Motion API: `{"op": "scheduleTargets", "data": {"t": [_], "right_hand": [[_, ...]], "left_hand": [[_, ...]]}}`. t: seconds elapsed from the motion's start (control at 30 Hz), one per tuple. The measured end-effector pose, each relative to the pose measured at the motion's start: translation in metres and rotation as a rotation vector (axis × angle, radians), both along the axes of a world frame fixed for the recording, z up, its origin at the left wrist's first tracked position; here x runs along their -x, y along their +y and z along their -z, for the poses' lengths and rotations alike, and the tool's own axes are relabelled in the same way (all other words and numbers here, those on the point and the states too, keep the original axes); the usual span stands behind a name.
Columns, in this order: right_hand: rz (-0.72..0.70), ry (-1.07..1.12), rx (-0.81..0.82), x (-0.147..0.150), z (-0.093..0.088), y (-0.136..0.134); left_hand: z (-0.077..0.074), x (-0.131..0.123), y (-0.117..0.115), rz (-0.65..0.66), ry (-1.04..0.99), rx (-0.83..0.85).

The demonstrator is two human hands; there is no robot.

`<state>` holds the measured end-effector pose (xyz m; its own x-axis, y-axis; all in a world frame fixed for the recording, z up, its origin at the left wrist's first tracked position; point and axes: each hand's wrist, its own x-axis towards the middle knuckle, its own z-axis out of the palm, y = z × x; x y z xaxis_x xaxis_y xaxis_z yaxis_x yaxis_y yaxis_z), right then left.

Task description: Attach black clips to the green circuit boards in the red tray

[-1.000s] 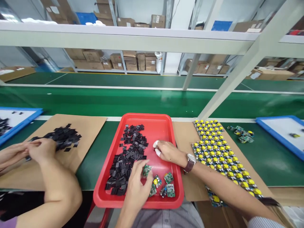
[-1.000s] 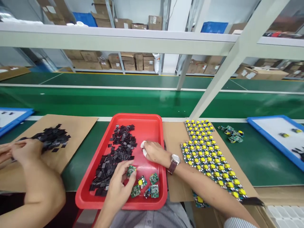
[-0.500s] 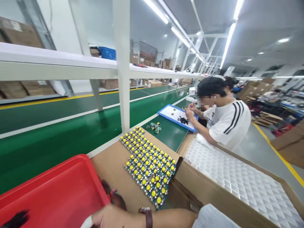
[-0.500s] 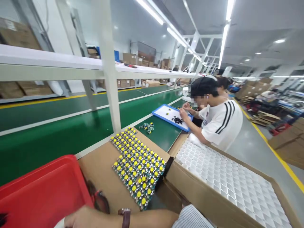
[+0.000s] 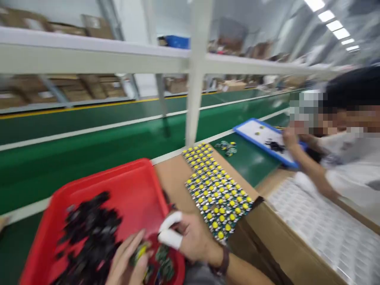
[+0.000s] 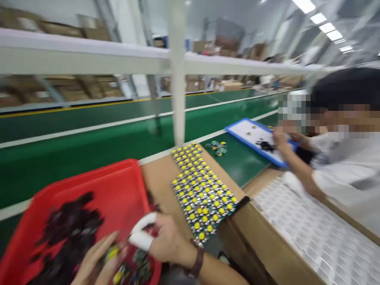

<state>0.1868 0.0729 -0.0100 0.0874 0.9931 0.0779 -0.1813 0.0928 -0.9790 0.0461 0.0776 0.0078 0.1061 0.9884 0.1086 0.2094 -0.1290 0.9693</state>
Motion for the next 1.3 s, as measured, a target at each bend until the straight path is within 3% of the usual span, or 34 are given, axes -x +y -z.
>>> {"op": "scheduleTargets", "data": {"t": [0.17,0.3,0.47,0.67,0.8,0.9,1.07,1.3], "right_hand": [[-0.082,0.048,0.032,-0.021,-0.016,-0.020],[-0.138,0.011,-0.003,-0.012,-0.012,-0.029],[-0.079,-0.125,-0.022,-0.003,-0.005,-0.037],[-0.105,-0.164,-0.054,0.000,0.002,-0.039],[-0.036,-0.202,-0.087,0.003,0.001,-0.044],[-0.022,-0.259,-0.175,0.004,-0.002,-0.045],[-0.058,-0.387,-0.335,0.002,-0.007,-0.047],[-0.109,-0.380,-0.220,0.000,-0.014,-0.047]], "left_hand": [[0.001,0.026,-0.032,-0.081,-0.183,0.157],[0.012,0.025,-0.038,-0.078,-0.109,0.147],[0.018,0.034,-0.047,0.000,0.008,0.133],[0.019,0.042,-0.053,0.053,0.072,0.037],[0.024,0.037,-0.056,-0.004,-0.113,0.131],[0.026,0.037,-0.058,-0.023,-0.151,0.162],[0.026,0.041,-0.056,-0.001,-0.046,0.091],[0.024,0.038,-0.055,-0.004,-0.099,0.151]]}}
